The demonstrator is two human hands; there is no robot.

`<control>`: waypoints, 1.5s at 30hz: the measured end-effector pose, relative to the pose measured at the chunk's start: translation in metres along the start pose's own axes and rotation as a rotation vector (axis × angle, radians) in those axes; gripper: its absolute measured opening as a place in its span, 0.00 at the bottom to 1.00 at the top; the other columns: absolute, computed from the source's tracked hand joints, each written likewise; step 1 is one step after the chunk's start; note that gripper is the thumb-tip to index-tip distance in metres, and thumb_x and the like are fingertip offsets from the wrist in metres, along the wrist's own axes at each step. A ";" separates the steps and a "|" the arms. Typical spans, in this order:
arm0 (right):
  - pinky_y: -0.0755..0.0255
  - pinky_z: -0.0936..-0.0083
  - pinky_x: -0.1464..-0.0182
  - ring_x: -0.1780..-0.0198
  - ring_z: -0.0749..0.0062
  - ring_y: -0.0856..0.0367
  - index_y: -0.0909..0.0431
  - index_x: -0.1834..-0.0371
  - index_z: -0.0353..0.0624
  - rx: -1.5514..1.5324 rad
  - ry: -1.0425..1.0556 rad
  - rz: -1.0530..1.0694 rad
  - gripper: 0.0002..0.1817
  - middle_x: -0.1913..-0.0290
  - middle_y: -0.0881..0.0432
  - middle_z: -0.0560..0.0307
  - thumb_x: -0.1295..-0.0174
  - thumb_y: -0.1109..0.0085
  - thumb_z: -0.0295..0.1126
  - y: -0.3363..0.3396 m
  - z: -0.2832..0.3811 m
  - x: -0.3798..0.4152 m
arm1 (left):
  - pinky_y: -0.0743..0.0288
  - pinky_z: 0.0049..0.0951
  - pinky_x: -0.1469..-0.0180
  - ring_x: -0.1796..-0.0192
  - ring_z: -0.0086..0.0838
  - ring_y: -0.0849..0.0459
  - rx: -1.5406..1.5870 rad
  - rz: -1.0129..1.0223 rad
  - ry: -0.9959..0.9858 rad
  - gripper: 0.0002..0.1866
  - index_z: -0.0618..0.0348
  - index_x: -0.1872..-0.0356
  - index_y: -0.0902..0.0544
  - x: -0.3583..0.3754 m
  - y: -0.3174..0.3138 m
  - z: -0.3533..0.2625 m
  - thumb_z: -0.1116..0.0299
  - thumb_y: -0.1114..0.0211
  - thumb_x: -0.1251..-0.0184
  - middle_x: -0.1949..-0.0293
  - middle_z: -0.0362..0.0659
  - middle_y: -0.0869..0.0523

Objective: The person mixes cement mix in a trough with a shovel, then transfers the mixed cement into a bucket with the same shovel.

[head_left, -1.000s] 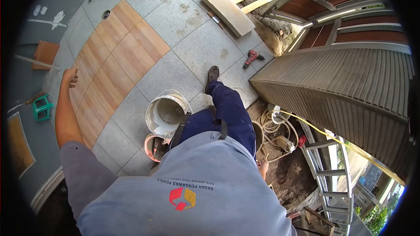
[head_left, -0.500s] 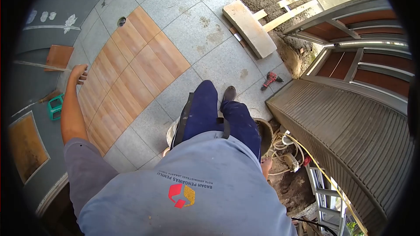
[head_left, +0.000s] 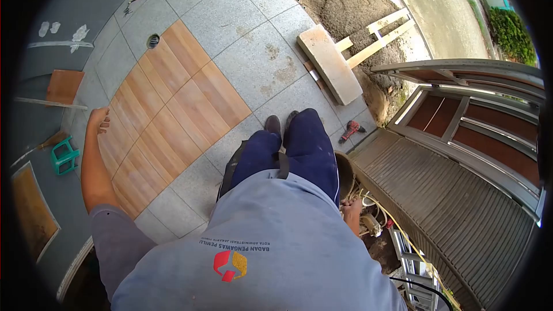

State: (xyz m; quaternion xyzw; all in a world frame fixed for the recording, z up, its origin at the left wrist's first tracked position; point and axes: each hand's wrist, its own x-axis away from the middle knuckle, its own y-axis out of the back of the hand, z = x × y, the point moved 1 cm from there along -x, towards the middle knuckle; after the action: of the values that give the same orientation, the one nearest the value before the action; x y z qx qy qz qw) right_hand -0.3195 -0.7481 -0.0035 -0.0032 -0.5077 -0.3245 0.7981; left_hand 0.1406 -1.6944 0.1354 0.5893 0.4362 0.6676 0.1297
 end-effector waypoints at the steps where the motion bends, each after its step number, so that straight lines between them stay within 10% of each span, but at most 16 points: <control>1: 0.43 0.69 0.78 0.86 0.74 0.53 0.42 0.78 0.53 0.021 0.018 -0.015 0.17 0.86 0.49 0.67 0.30 0.53 0.39 -0.014 0.003 0.002 | 0.29 0.44 0.65 0.63 0.37 0.21 -0.020 -0.001 -0.031 0.19 0.56 0.57 0.23 0.000 -0.002 -0.020 0.51 0.39 0.39 0.60 0.47 0.21; 11: 0.41 0.69 0.78 0.87 0.76 0.55 0.41 0.80 0.55 0.088 0.006 0.124 0.18 0.87 0.50 0.70 0.30 0.52 0.37 -0.231 0.024 0.048 | 0.30 0.42 0.68 0.65 0.33 0.22 -0.186 -0.034 -0.184 0.25 0.59 0.46 0.23 -0.056 0.035 -0.224 0.50 0.41 0.37 0.60 0.46 0.20; 20: 0.41 0.72 0.79 0.87 0.79 0.51 0.37 0.76 0.53 0.209 0.070 0.279 0.15 0.85 0.48 0.71 0.35 0.44 0.39 -0.454 0.062 0.130 | 0.30 0.29 0.72 0.75 0.23 0.24 -0.348 0.018 -0.450 0.17 0.60 0.59 0.16 -0.048 -0.014 -0.414 0.56 0.40 0.37 0.73 0.38 0.19; 30: 0.44 0.75 0.79 0.86 0.82 0.49 0.38 0.81 0.54 0.589 0.212 0.631 0.19 0.85 0.45 0.72 0.32 0.45 0.40 -0.642 0.138 0.268 | 0.26 0.26 0.58 0.61 0.25 0.19 -0.173 0.548 -0.659 0.24 0.65 0.55 0.17 -0.046 -0.268 -0.554 0.50 0.41 0.30 0.65 0.43 0.15; 32: 0.45 0.76 0.78 0.84 0.82 0.50 0.38 0.82 0.54 0.723 0.281 0.696 0.20 0.84 0.46 0.74 0.30 0.47 0.40 -0.677 0.164 0.313 | 0.28 0.38 0.45 0.42 0.35 0.21 -0.122 0.745 -0.620 0.30 0.60 0.40 0.24 -0.052 -0.312 -0.593 0.44 0.46 0.29 0.46 0.48 0.18; 39: 0.44 0.78 0.74 0.78 0.83 0.39 0.33 0.80 0.44 1.098 0.470 0.692 0.22 0.80 0.38 0.70 0.29 0.47 0.43 -0.744 0.272 0.536 | 0.53 0.55 0.25 0.24 0.48 0.43 0.294 1.431 -0.183 0.37 0.57 0.26 0.39 -0.076 -0.465 -0.688 0.38 0.63 0.24 0.26 0.52 0.36; 41: 0.44 0.78 0.75 0.79 0.83 0.40 0.31 0.81 0.42 1.209 0.507 0.591 0.23 0.80 0.35 0.69 0.30 0.45 0.44 -0.759 0.310 0.603 | 0.45 0.46 0.26 0.26 0.39 0.37 0.489 1.871 0.040 0.36 0.57 0.25 0.41 -0.076 -0.534 -0.702 0.40 0.62 0.23 0.26 0.48 0.36; 45: 0.45 0.78 0.77 0.81 0.83 0.39 0.31 0.86 0.40 1.091 0.785 0.481 0.23 0.85 0.35 0.67 0.36 0.39 0.40 -0.773 0.371 0.679 | 0.39 0.40 0.28 0.30 0.36 0.32 0.751 2.052 0.153 0.35 0.57 0.27 0.38 0.051 -0.520 -0.784 0.41 0.60 0.23 0.29 0.45 0.31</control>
State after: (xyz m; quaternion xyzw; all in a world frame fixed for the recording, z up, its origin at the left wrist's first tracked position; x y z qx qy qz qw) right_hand -0.8366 -1.5836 0.4769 0.4019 -0.2583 0.1836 0.8591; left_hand -0.7565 -1.6917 -0.1540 0.6312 -0.0794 0.3173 -0.7033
